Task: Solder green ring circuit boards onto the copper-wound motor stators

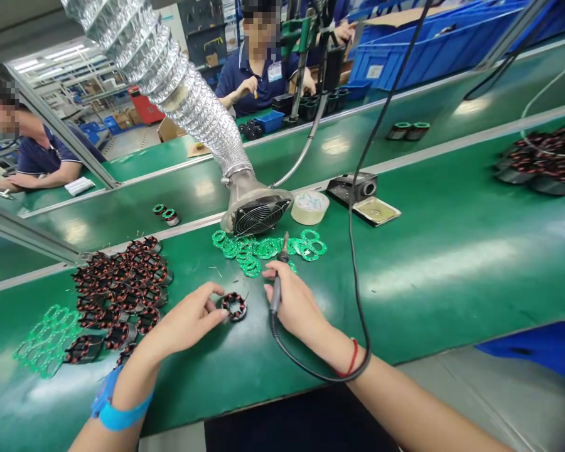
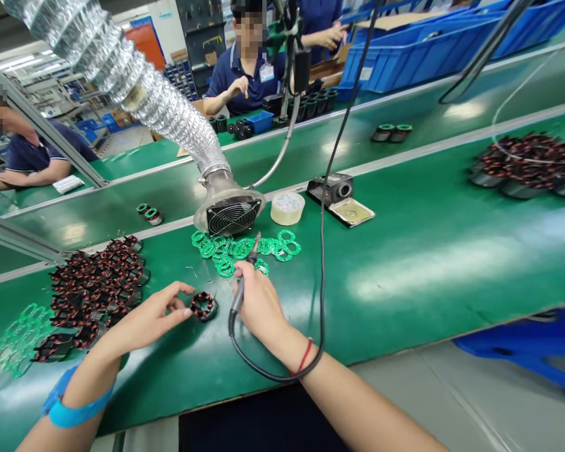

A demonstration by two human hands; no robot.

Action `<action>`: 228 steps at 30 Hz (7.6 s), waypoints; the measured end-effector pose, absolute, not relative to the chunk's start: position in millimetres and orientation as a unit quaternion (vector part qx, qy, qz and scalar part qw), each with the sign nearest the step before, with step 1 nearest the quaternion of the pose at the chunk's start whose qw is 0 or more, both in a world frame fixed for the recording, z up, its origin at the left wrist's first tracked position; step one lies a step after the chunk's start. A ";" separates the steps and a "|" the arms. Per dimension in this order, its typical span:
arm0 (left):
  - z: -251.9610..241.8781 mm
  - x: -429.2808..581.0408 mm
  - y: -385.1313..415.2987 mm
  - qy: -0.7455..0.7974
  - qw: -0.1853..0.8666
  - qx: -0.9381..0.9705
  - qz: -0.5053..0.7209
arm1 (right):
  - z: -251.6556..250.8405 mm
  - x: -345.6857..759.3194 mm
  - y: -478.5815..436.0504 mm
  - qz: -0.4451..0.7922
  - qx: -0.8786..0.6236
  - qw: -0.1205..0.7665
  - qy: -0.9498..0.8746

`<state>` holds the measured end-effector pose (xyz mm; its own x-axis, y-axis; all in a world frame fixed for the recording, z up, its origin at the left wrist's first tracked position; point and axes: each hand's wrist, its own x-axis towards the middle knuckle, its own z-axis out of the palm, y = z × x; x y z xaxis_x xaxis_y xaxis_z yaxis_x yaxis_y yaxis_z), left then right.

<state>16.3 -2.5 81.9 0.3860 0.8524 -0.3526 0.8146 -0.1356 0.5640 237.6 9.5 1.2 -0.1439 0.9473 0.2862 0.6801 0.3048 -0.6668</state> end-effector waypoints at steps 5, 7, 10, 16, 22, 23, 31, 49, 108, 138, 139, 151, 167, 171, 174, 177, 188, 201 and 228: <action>46.5 18.8 -8.5 0.511 0.327 0.789 0.092 | 2.5 223.0 19.7 0.190 -0.537 0.283 -0.772; 32.4 31.1 -13.2 0.536 0.278 0.785 0.140 | 2.1 223.2 22.4 0.191 -0.535 0.268 -0.779; 21.4 46.2 -16.5 0.551 0.244 0.777 0.182 | 1.7 228.5 19.9 0.198 -0.540 0.258 -0.776; 32.2 38.5 -12.7 0.501 0.361 0.760 0.203 | 4.5 250.8 2.5 0.225 -0.500 0.292 -0.784; 40.2 33.5 -7.3 0.461 0.264 0.836 0.139 | 11.8 274.8 -14.0 0.236 -0.479 0.383 -0.754; 38.4 34.7 -6.6 0.447 0.251 0.848 0.137 | 12.2 276.7 -16.6 0.223 -0.478 0.397 -0.751; 17.4 40.0 -2.0 0.448 0.239 0.837 0.205 | -0.1 281.8 -23.5 0.293 -0.517 0.508 -0.624; 14.9 45.4 1.4 0.424 0.206 0.860 0.195 | 4.7 286.5 -23.2 0.305 -0.520 0.485 -0.634; 34.0 25.8 -0.6 0.467 0.319 0.810 0.151 | 35.4 251.6 -1.3 0.274 -0.450 0.276 -0.804; 23.9 69.2 -16.8 0.498 0.250 0.796 0.236 | -4.4 224.1 -26.3 0.227 -0.478 0.409 -0.743; 26.1 67.1 -16.3 0.492 0.254 0.801 0.226 | -4.3 223.1 -26.4 0.230 -0.486 0.423 -0.729; 30.1 58.3 -11.4 0.455 0.229 0.838 0.193 | -1.7 231.4 -24.2 0.251 -0.484 0.418 -0.727; 26.5 33.8 -4.8 0.509 0.204 0.828 0.115 | 23.7 226.2 -0.1 0.219 -0.414 0.286 -0.836; 42.1 28.1 -0.8 0.513 0.264 0.807 0.125 | 14.5 221.5 0.9 0.141 -0.455 0.319 -0.819; 43.0 33.1 0.0 0.526 0.355 0.740 0.224 | 7.6 217.8 -2.3 0.125 -0.451 0.327 -0.821; 37.5 41.0 -0.6 0.536 0.424 0.678 0.270 | 5.9 216.2 -5.1 0.142 -0.424 0.336 -0.829; 35.1 40.1 -0.6 0.559 0.394 0.682 0.257 | 9.4 221.4 -8.6 0.162 -0.366 0.394 -0.827; 30.5 41.0 1.8 0.591 0.360 0.677 0.251 | 3.6 240.6 -22.4 0.289 -0.406 0.563 -0.659; 30.6 43.8 -1.9 0.603 0.345 0.671 0.257 | 11.9 220.3 -0.8 0.251 -0.388 0.315 -0.829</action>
<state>43.8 -1.9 30.6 0.1393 0.9877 -0.0711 0.6324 -0.0335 0.7739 220.3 -0.8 11.9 -0.5006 0.8008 0.3288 0.4847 0.5740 -0.6599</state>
